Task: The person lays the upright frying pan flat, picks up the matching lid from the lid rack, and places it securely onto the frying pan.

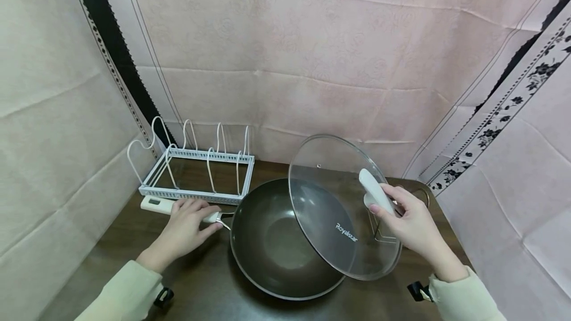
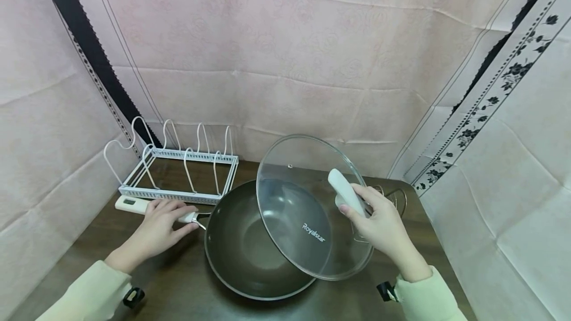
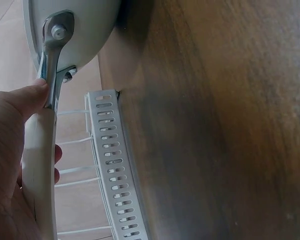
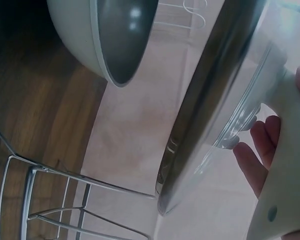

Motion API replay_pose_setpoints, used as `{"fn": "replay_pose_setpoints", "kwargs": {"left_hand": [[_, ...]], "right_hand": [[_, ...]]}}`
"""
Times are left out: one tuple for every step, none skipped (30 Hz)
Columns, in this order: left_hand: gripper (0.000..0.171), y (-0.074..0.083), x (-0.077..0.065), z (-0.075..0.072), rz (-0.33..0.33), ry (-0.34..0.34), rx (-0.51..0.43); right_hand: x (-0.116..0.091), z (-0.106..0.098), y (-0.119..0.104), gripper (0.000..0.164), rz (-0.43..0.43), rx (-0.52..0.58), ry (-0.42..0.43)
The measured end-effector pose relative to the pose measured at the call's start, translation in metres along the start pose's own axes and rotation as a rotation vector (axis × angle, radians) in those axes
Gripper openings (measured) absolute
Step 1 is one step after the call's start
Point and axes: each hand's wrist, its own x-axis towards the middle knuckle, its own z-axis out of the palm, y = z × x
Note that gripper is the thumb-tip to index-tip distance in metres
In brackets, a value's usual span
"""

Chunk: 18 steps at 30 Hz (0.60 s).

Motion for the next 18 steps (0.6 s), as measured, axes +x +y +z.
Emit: {"fn": "replay_pose_setpoints", "kwargs": {"left_hand": [[0.040,0.000,0.000,0.000,-0.002,-0.002,0.000],[0.040,0.000,0.000,0.000,-0.005,-0.005,-0.001],[0.040,0.000,0.000,0.000,-0.008,-0.007,-0.003],[0.040,0.000,0.000,0.000,-0.011,-0.009,-0.004],[0.040,0.000,0.000,0.000,-0.013,-0.010,-0.005],[0.040,0.000,0.001,0.000,-0.011,-0.010,-0.005],[0.040,0.000,0.001,-0.001,-0.009,-0.009,-0.006],[0.040,0.001,0.001,-0.001,-0.006,-0.007,-0.006],[0.040,0.001,0.001,-0.001,-0.002,-0.005,-0.007],[0.040,0.001,0.002,-0.002,0.001,-0.002,-0.006],[0.041,0.001,0.002,-0.002,0.005,0.000,-0.006],[0.041,0.001,0.002,-0.001,0.008,0.001,-0.005],[0.041,0.001,0.002,-0.001,0.008,0.001,-0.004],[0.041,0.001,0.002,-0.001,0.008,0.000,-0.003],[0.041,0.001,0.003,-0.001,0.008,-0.001,-0.001],[0.041,0.000,0.003,-0.001,0.008,-0.002,0.000],[0.041,0.000,0.003,-0.001,0.006,-0.003,0.000],[0.041,0.000,0.003,0.000,0.005,-0.004,0.000]], "right_hand": [[0.000,0.002,0.006,0.046,-0.002,-0.010,-0.006],[-0.001,0.005,0.012,0.046,-0.008,-0.017,-0.012],[-0.001,0.008,0.018,0.047,-0.017,-0.028,-0.017],[-0.001,0.008,0.018,0.047,-0.028,-0.045,-0.020],[0.000,0.009,0.018,0.047,-0.041,-0.068,-0.019],[0.000,0.010,0.018,0.046,-0.058,-0.090,-0.018],[0.000,0.011,0.017,0.047,-0.075,-0.111,-0.015],[0.000,0.012,0.017,0.047,-0.090,-0.130,-0.014],[0.001,0.013,0.016,0.047,-0.101,-0.147,-0.015],[0.001,0.014,0.016,0.047,-0.109,-0.164,-0.019],[0.001,0.015,0.015,0.047,-0.117,-0.179,-0.023],[0.002,0.017,0.014,0.047,-0.126,-0.192,-0.027],[0.002,0.018,0.013,0.048,-0.136,-0.202,-0.033],[0.003,0.019,0.012,0.048,-0.148,-0.213,-0.039],[0.003,0.021,0.011,0.048,-0.159,-0.223,-0.043],[0.004,0.023,0.011,0.049,-0.170,-0.231,-0.046],[0.005,0.025,0.010,0.049,-0.182,-0.236,-0.046],[0.006,0.027,0.009,0.049,-0.193,-0.241,-0.048]]}}
